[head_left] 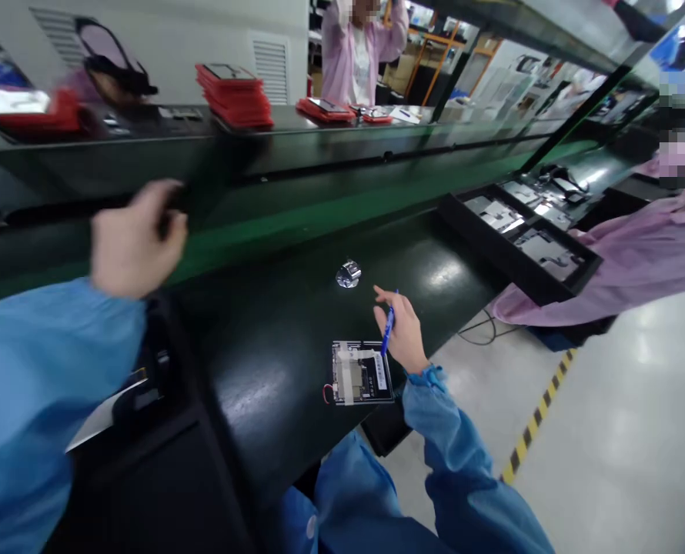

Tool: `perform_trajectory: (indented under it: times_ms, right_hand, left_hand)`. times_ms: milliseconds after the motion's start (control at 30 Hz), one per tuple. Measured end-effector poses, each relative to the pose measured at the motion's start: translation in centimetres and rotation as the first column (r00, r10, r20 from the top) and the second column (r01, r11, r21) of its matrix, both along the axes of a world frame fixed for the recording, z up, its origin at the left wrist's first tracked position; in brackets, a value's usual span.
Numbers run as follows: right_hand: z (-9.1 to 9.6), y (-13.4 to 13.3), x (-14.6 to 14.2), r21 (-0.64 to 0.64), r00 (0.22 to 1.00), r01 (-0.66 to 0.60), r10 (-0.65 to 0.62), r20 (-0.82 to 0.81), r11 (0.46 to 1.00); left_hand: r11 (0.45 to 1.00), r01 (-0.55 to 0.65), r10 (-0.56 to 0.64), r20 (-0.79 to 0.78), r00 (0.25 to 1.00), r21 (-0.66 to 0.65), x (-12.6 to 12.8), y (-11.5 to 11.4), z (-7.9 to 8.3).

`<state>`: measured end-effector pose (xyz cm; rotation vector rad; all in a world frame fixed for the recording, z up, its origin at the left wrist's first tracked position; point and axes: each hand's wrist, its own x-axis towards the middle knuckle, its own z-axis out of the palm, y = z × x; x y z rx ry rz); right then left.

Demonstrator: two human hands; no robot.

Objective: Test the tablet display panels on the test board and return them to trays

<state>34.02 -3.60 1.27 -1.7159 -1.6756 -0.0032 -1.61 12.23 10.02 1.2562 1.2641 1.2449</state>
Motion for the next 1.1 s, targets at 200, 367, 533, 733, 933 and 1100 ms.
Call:
perform_trajectory:
  times_ms: [200,367,533,733,933,1100]
  right_hand:
    - [-4.7,-3.0,0.7,-0.070,0.985,0.116,-0.123,-0.117,0.991]
    - [-5.5,-3.5,1.1,-0.068,0.960,0.163,-0.174,-0.221,0.984]
    - [-5.4,-3.3,1.2,-0.113,0.947,0.171,-0.195,-0.256,0.979]
    - [-5.7,-3.2,1.4,-0.120,0.952,0.162,-0.187,-0.242,0.979]
    - [-5.8,-3.3,1.5,-0.113,0.945,0.182,-0.206,-0.253,0.977]
    - [-5.5,-3.1,1.4,-0.122,0.947,0.220,-0.242,-0.209,0.968]
  left_hand:
    - [0.883,0.454,-0.082,-0.910,0.407,0.123,1.4,8.6,-5.7]
    - [0.896,0.444,-0.068,-0.974,0.216,0.036,0.5,12.0,-9.3]
    - [0.914,0.402,-0.103,-0.990,0.095,-0.056,-0.6,13.1,-9.7]
    - [0.932,0.358,-0.104,-0.990,0.095,-0.063,-4.6,11.4,-5.1]
    - [0.830,0.536,-0.243,-0.965,0.101,-0.153,-12.4,-1.4,-1.2]
    - [0.950,0.266,-0.198,-0.973,0.121,-0.160,-18.8,-10.4,-6.0]
